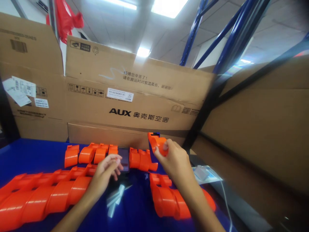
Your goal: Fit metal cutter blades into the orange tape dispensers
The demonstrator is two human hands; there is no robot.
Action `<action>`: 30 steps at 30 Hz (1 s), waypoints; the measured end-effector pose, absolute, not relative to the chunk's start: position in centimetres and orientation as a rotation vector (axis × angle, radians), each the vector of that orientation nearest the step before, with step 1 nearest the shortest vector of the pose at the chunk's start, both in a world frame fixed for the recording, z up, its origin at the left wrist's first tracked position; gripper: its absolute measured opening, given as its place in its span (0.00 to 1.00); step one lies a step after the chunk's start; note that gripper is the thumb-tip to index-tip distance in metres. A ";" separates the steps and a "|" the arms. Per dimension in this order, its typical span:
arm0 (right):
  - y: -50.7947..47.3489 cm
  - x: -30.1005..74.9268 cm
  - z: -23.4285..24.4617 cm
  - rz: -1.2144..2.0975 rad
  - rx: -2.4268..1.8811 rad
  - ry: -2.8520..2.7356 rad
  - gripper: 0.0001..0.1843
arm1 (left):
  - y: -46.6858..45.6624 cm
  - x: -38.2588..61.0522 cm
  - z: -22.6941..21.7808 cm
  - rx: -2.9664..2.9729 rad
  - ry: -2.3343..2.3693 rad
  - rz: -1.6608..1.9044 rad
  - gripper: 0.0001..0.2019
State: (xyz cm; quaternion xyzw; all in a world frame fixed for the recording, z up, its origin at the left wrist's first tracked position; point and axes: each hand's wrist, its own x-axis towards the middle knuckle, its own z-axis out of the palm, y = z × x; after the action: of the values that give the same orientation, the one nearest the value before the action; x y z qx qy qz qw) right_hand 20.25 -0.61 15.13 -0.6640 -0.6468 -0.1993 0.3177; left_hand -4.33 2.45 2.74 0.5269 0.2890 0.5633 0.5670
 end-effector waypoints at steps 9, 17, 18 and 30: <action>-4.7 12.7 13.1 -0.245 -1.293 -2.031 0.11 | 2.5 -3.9 3.1 1.007 0.700 1.428 0.26; -5.3 11.0 9.8 -0.121 -1.074 -2.212 0.09 | 2.0 -3.7 4.3 0.610 0.705 1.583 0.21; -5.2 11.1 9.8 -0.076 -1.013 -2.195 0.08 | 1.8 -3.7 4.3 0.586 0.726 1.589 0.20; 2.0 13.1 6.6 0.655 -0.998 -1.516 0.13 | 1.5 -3.4 3.3 1.097 0.668 1.450 0.20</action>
State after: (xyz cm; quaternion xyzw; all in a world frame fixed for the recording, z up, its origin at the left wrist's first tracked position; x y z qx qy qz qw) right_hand 13.14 1.98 6.57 -0.4251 -0.6458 0.2792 0.5695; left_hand -3.35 1.48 3.31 0.4668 0.2843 0.6168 0.5664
